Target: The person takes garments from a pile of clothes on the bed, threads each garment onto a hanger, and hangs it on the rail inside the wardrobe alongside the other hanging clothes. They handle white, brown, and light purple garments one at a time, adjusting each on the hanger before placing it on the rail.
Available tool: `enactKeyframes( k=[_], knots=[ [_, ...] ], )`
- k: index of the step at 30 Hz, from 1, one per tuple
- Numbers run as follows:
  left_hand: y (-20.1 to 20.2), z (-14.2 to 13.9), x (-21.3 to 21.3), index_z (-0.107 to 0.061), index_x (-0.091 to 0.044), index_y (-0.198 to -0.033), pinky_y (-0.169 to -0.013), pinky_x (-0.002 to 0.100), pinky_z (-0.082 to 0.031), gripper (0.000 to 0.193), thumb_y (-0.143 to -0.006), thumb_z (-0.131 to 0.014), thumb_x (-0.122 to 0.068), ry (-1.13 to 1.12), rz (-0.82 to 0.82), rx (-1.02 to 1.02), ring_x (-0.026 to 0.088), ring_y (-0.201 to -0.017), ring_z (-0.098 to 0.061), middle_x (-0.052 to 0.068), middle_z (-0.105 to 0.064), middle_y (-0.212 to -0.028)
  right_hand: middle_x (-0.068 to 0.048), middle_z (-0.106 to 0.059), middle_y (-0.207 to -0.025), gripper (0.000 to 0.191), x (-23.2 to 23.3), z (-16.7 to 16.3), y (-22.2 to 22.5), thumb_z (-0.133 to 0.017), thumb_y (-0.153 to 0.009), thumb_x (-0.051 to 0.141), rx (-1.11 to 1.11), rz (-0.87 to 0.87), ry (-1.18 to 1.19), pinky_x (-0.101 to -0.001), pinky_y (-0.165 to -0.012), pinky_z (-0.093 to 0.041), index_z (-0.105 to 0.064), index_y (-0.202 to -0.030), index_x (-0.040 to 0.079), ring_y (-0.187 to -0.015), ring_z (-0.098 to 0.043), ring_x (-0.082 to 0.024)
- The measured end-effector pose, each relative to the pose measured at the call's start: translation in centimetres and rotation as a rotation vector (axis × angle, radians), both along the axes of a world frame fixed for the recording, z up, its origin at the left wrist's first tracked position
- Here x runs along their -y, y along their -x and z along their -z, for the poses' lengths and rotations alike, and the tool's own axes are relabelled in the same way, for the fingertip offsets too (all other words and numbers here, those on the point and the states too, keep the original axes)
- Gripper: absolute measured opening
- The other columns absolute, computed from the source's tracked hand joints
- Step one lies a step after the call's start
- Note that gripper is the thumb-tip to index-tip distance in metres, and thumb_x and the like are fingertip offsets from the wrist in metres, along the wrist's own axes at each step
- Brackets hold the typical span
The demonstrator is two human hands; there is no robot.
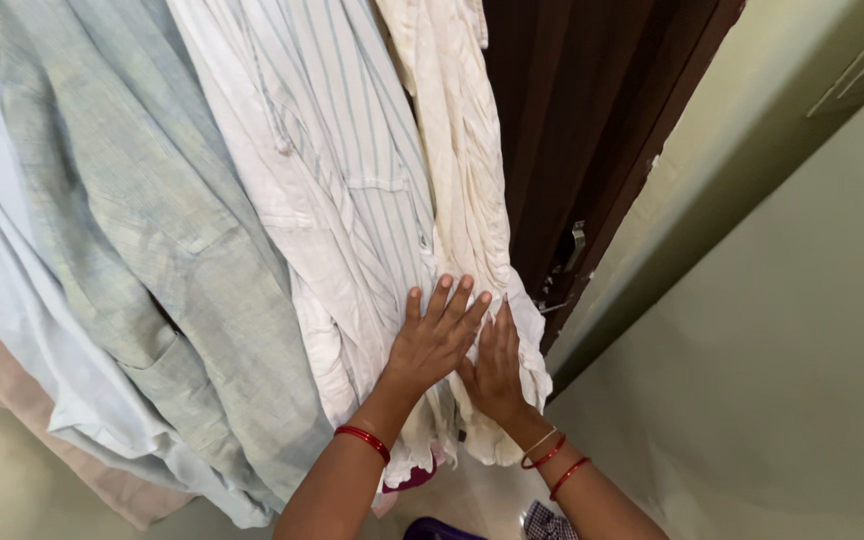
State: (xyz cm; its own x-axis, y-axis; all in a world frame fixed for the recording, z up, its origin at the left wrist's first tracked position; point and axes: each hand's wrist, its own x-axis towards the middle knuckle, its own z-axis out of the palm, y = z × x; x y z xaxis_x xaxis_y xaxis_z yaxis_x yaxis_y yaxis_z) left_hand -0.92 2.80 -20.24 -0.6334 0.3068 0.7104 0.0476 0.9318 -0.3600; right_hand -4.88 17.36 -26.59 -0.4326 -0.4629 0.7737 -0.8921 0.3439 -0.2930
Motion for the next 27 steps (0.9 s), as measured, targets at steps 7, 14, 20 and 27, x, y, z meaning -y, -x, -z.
enactKeyframes(
  k=[7,14,20,27],
  knots=[
    [-0.2,2.5,-0.5,-0.045,-0.023,-0.160,-0.126,0.060,-0.001,0.056,-0.106,-0.054,-0.035,-0.002,-0.010,0.015,0.031,-0.158,-0.016,0.007,-0.033,-0.169,-0.034,-0.013,-0.162,0.096,-0.8,0.8,0.0,-0.073,-0.091,0.026,0.017,-0.022,-0.075,-0.0675,-0.118,-0.021,-0.009,-0.159,0.002,-0.151,-0.015,-0.056],
    [0.0,5.2,-1.1,-0.048,-0.023,-0.157,-0.123,0.060,-0.008,0.055,-0.104,-0.053,-0.036,-0.010,-0.068,0.052,0.027,-0.151,-0.031,0.000,-0.044,-0.161,-0.036,-0.014,-0.158,0.089,-1.3,3.4,0.6,-0.071,-0.091,0.027,0.087,-0.019,-0.160,-0.0686,-0.117,-0.020,-0.017,-0.154,-0.004,-0.147,-0.015,-0.060],
    [0.1,8.7,-0.8,-0.043,-0.027,-0.159,-0.119,0.064,-0.012,0.064,-0.098,-0.057,-0.039,-0.002,-0.113,0.160,0.015,-0.134,-0.043,-0.005,-0.050,-0.149,-0.039,-0.015,-0.157,0.084,-1.0,6.9,0.7,-0.068,-0.093,0.025,0.136,-0.026,-0.211,-0.0708,-0.117,-0.017,-0.019,-0.152,-0.007,-0.145,-0.015,-0.061],
    [0.0,12.1,0.5,-0.045,-0.027,-0.158,-0.115,0.065,-0.014,0.067,-0.095,-0.060,-0.041,0.043,-0.144,0.117,0.015,-0.136,-0.044,-0.003,-0.049,-0.151,-0.037,-0.020,-0.158,0.081,0.0,9.2,0.5,-0.068,-0.092,0.022,0.117,-0.043,-0.124,-0.0718,-0.117,-0.019,-0.024,-0.153,-0.008,-0.146,-0.019,-0.060]
  ],
)
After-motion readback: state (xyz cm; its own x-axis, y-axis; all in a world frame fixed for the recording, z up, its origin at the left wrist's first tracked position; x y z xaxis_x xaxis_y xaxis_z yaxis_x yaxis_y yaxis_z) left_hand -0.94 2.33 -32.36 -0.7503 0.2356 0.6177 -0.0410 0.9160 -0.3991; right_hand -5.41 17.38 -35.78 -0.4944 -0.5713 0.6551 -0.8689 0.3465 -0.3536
